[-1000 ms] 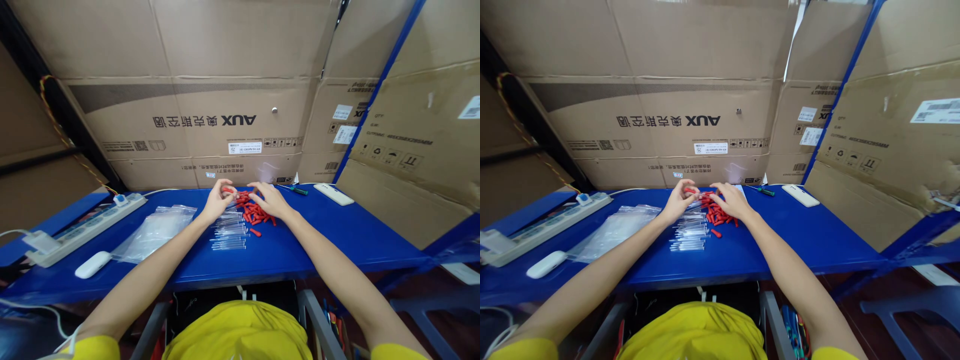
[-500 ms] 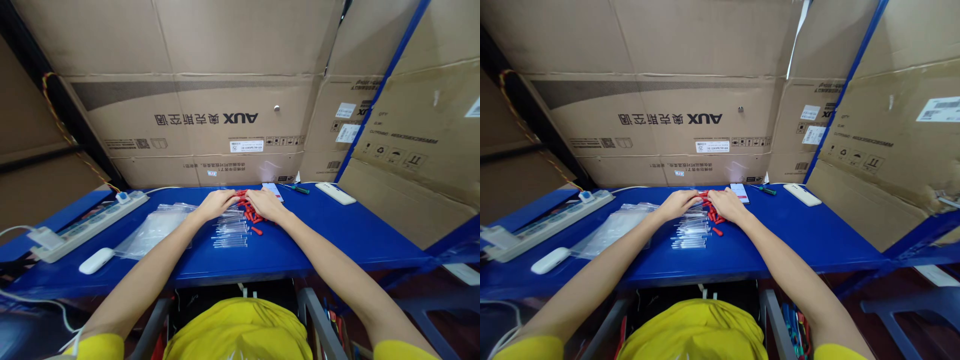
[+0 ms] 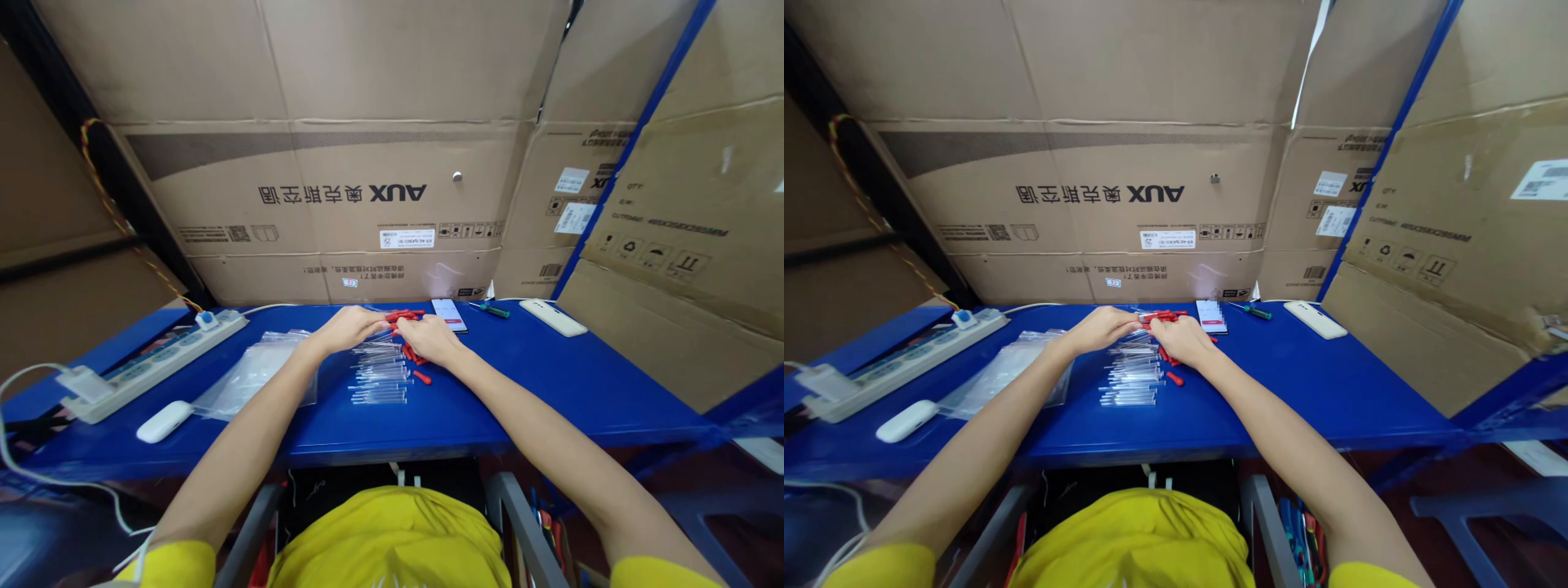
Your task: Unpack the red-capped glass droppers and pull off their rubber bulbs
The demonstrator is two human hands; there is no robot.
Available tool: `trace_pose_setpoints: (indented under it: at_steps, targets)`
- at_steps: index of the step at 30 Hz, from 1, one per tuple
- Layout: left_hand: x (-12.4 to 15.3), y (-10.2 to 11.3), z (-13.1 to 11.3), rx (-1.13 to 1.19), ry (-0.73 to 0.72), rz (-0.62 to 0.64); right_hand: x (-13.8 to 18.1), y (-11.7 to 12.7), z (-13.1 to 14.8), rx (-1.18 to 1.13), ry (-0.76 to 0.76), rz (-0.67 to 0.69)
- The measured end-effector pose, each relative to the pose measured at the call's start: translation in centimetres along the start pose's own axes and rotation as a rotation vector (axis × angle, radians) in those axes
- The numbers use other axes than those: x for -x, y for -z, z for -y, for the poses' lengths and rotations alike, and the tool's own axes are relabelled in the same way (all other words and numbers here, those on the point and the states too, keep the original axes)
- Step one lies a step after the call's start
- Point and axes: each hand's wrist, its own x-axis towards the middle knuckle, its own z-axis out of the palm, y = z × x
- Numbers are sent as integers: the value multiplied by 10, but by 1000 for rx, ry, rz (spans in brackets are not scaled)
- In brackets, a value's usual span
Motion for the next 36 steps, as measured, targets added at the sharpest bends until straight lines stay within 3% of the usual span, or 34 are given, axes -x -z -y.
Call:
trace_pose_setpoints:
  at_steps: [6,11,14,17,19,23,27,33,36]
  targets:
    - [9,14,16,-20,31,-41,8,-2,-18,-58,-42,9]
    - [36,45,50,-95,372,-480,28,6,-61,-149,-331,-73]
    - [28,37,41,-124,284,-379,21,11,-55,-119,-281,-149]
    - [7,13,14,-143,151,-223,7,13,-23,-59,-142,-242]
    - [-2,-2,-2,-113,103,-180,2,12,-4,-20,-44,-229]
    - [-5,-19,-14,66,117,-200,1,8,6,-19,33,-192]
    - [-5,-24,-14,244,176,-244,5,9,-1,4,24,-255]
    - [-10,-33,-14,308,254,-335,4,5,3,-62,1,-330]
    - [-10,-37,-18,386,217,-356,3,-4,2,-133,8,-353]
